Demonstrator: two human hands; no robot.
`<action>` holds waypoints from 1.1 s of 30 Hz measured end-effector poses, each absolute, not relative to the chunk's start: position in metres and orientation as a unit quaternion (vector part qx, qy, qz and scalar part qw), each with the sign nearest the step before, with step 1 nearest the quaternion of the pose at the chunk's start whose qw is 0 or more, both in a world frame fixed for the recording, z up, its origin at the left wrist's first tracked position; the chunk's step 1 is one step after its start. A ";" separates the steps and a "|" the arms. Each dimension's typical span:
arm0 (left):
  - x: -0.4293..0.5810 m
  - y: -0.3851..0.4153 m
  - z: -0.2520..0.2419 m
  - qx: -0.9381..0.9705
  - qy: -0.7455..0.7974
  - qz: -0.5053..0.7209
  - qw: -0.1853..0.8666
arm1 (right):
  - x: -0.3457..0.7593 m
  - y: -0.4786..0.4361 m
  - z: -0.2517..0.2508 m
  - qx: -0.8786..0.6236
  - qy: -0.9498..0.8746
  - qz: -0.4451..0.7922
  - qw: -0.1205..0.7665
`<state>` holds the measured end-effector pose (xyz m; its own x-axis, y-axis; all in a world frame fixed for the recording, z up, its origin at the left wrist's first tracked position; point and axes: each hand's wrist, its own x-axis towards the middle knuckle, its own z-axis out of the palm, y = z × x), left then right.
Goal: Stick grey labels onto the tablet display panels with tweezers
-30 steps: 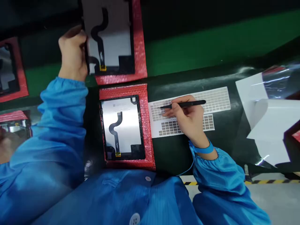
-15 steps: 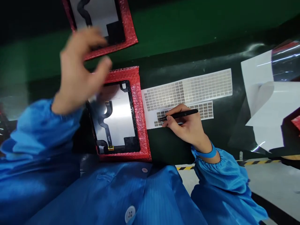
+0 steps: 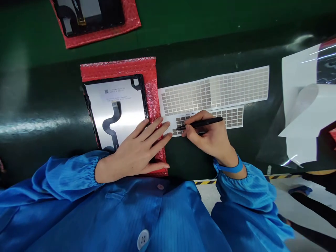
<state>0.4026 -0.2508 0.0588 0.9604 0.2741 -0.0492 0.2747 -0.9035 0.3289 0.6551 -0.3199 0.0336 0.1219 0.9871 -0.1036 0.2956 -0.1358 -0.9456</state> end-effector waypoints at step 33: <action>0.370 -0.232 0.065 0.964 0.219 0.107 0.105 | 0.601 -0.242 0.036 -0.526 -0.395 0.534 0.531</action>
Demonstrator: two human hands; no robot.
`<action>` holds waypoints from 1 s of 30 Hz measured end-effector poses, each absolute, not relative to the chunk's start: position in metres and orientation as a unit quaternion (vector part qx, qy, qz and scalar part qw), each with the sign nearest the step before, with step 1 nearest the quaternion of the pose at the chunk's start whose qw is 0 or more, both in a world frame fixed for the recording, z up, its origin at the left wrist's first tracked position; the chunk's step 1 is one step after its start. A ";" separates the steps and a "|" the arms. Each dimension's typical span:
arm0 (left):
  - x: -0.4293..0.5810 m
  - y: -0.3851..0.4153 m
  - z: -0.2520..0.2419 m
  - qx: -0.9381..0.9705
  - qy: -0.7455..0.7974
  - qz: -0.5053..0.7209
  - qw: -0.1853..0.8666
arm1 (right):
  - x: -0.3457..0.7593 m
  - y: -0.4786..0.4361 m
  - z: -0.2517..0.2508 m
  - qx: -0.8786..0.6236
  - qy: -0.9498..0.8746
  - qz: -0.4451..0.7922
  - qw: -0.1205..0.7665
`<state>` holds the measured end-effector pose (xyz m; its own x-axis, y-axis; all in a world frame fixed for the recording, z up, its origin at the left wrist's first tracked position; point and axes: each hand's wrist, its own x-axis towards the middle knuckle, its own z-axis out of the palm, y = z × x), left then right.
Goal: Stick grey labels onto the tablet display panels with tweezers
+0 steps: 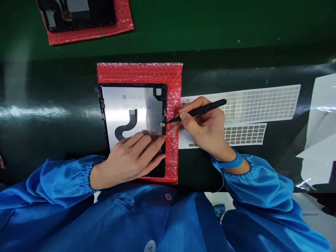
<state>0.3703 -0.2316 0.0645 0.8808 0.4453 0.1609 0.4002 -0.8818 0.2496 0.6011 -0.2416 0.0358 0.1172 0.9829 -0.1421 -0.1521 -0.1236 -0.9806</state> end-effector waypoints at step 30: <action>0.374 -0.233 0.063 0.963 0.244 0.079 0.084 | 0.606 -0.243 0.037 -0.511 -0.432 0.540 0.511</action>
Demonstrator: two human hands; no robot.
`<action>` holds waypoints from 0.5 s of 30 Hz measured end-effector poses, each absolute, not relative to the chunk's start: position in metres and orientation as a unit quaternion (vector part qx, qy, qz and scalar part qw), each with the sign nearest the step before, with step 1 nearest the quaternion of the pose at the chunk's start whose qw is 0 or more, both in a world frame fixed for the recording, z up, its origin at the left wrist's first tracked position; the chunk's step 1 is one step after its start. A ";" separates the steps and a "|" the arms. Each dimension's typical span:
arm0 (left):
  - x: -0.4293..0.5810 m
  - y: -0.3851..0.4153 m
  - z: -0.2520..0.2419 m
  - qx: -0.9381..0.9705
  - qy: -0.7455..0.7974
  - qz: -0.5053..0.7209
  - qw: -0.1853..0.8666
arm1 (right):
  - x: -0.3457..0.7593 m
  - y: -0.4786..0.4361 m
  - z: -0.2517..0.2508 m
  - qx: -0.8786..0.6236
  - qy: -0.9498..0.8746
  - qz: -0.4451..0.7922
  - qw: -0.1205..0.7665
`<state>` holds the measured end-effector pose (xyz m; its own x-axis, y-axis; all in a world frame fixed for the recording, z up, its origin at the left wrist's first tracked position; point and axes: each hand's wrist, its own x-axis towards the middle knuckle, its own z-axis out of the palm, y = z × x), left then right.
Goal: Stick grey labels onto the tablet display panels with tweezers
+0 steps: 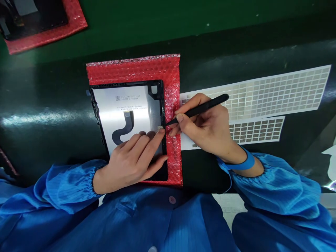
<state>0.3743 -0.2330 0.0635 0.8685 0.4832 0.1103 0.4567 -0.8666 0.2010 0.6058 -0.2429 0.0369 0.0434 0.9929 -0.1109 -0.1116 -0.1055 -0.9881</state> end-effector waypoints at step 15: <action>0.373 -0.232 0.064 0.955 0.262 0.070 0.122 | 0.612 -0.247 0.054 -0.577 -0.365 0.473 0.557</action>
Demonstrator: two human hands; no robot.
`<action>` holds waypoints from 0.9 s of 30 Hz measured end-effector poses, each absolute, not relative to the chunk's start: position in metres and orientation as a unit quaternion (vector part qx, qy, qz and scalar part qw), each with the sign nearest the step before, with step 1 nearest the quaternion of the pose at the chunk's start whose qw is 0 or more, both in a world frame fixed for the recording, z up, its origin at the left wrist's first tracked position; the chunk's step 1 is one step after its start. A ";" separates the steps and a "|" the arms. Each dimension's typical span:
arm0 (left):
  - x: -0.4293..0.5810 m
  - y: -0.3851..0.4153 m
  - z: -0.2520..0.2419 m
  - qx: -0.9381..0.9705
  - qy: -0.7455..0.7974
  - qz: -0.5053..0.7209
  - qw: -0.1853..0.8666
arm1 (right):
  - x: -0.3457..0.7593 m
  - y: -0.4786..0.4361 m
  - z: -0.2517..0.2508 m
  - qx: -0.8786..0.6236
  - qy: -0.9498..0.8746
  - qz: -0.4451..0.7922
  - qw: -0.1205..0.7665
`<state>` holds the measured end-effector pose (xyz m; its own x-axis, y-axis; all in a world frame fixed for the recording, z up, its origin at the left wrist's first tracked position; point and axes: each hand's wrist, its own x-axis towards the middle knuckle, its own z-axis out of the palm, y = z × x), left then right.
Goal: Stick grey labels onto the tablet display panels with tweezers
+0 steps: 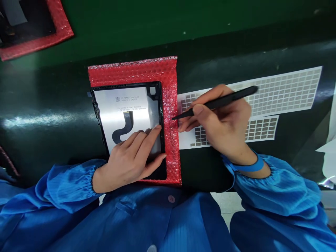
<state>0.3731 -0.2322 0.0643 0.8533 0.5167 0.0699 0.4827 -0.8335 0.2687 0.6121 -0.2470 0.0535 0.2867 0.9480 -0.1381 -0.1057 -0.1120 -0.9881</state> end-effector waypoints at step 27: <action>0.429 -0.202 0.063 0.969 0.219 0.006 0.113 | 0.646 -0.236 0.033 -0.623 -0.457 0.406 0.488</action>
